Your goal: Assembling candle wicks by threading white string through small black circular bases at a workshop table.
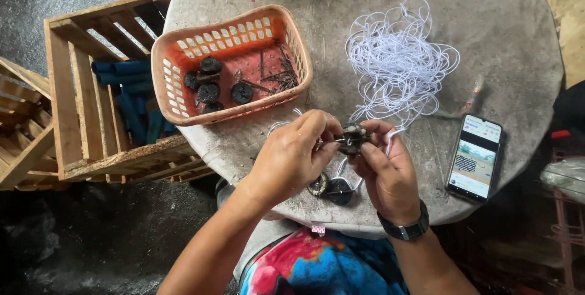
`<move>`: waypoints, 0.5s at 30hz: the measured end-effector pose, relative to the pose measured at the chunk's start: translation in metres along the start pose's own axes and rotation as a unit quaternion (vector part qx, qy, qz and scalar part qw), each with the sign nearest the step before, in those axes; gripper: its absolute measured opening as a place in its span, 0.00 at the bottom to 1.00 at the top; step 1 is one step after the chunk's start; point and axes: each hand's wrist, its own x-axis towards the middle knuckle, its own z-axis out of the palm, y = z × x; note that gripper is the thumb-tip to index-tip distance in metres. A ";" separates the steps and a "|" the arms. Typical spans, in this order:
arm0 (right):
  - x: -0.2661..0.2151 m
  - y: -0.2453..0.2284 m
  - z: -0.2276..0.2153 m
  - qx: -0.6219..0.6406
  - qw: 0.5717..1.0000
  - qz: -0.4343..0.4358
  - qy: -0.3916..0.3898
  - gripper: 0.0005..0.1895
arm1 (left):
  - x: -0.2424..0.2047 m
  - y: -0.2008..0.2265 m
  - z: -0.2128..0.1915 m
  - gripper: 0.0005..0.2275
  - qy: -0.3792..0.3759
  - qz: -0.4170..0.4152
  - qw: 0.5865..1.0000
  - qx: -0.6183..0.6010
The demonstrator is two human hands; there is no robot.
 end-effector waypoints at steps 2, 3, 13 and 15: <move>0.000 -0.001 -0.001 -0.015 1.000 -0.007 -0.004 0.14 | 0.001 0.001 -0.001 0.06 -0.008 -0.003 1.000 0.002; 0.000 -0.002 -0.001 -0.029 0.999 -0.014 -0.008 0.14 | 0.002 0.001 -0.001 0.06 -0.016 -0.006 1.000 0.004; -0.002 0.000 0.003 -0.008 0.999 -0.044 0.006 0.09 | -0.001 -0.002 0.000 0.09 -0.085 -0.135 0.978 -0.132; -0.001 0.006 -0.002 -0.002 0.999 -0.042 -0.008 0.09 | -0.009 -0.022 0.020 0.06 -0.096 -0.155 0.956 -0.232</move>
